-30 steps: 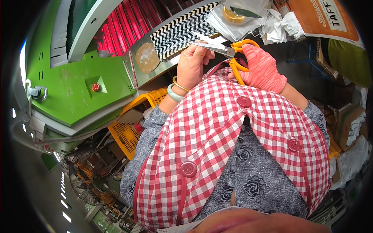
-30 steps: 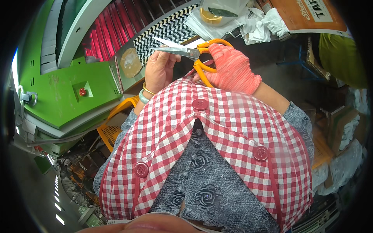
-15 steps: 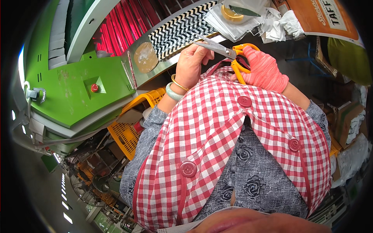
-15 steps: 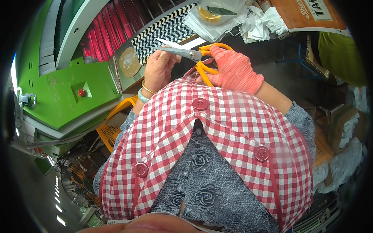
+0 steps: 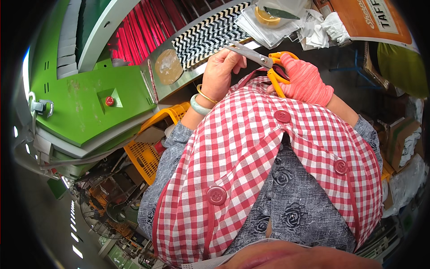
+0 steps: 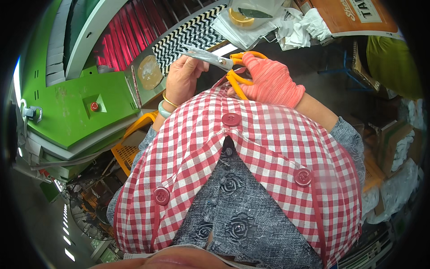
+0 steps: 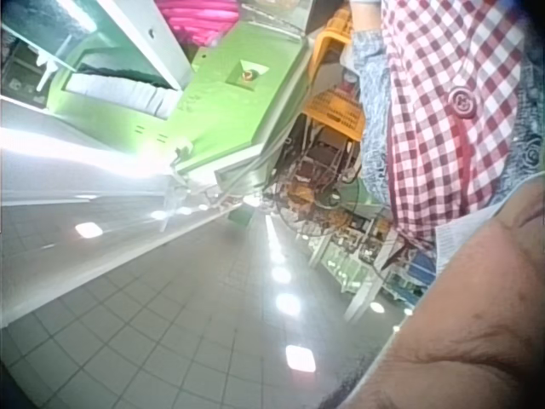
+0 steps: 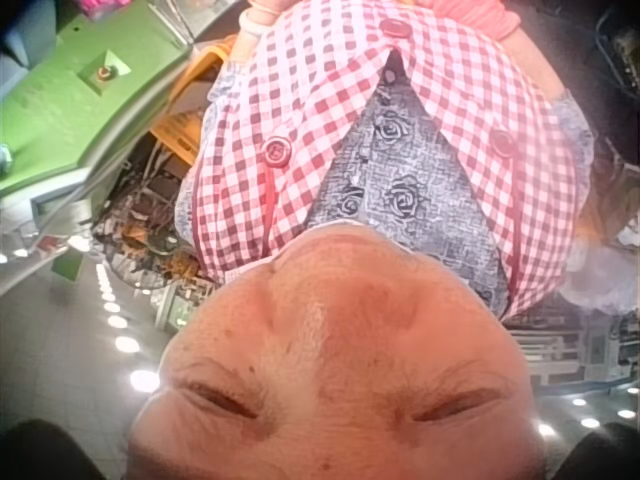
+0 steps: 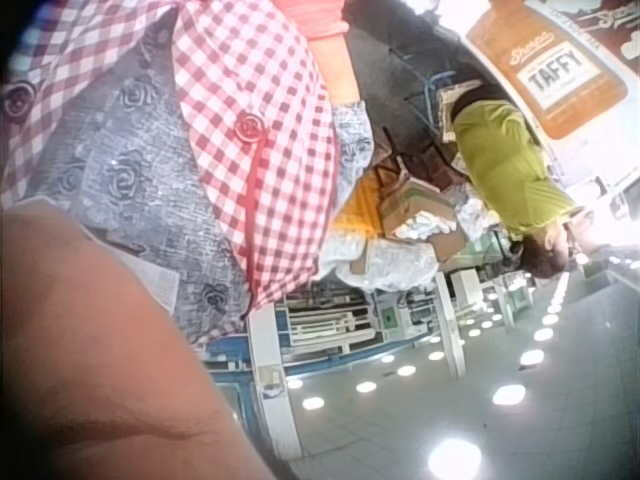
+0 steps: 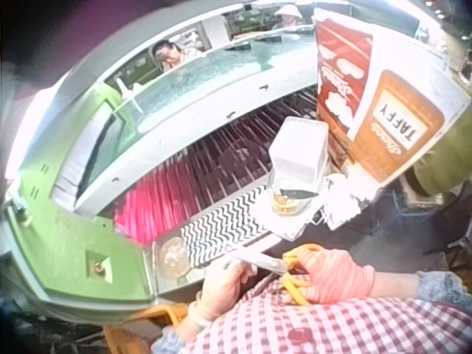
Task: Cutting and trimming small white material components at a factory workstation using scissors, and handling finished boxes.
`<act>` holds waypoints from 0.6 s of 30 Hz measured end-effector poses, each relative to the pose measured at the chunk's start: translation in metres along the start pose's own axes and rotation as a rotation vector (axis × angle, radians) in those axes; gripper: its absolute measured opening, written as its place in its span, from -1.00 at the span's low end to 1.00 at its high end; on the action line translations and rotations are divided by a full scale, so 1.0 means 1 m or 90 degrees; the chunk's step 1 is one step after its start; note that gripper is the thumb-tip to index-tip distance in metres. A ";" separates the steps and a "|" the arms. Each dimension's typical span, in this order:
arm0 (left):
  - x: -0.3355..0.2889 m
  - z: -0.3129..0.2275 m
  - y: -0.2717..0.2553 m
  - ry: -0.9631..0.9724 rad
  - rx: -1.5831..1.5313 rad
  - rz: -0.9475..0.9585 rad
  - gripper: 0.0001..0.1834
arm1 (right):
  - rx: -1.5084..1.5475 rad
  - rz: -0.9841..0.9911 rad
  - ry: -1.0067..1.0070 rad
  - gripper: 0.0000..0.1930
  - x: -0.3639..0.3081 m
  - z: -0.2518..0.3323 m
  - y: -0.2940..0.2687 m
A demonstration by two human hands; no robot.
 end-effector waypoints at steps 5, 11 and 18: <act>0.001 0.002 0.000 0.002 0.002 0.007 -0.70 | -0.011 0.004 0.024 -0.34 0.000 -0.006 0.000; 0.002 0.001 0.002 -0.011 0.025 0.012 -0.70 | 0.018 0.003 0.037 -0.34 -0.001 -0.012 0.000; 0.000 -0.006 0.003 0.023 0.104 -0.006 -0.74 | -0.058 -0.078 -0.036 -0.35 -0.005 -0.008 -0.005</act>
Point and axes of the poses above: each hand's wrist, its own x-axis towards the middle knuckle, its own y-axis out of the palm, z = x × y, the point moved 7 cm from there along x, towards the middle knuckle, and after that the axes turned 6 degrees about z, right-handed, at the moved point
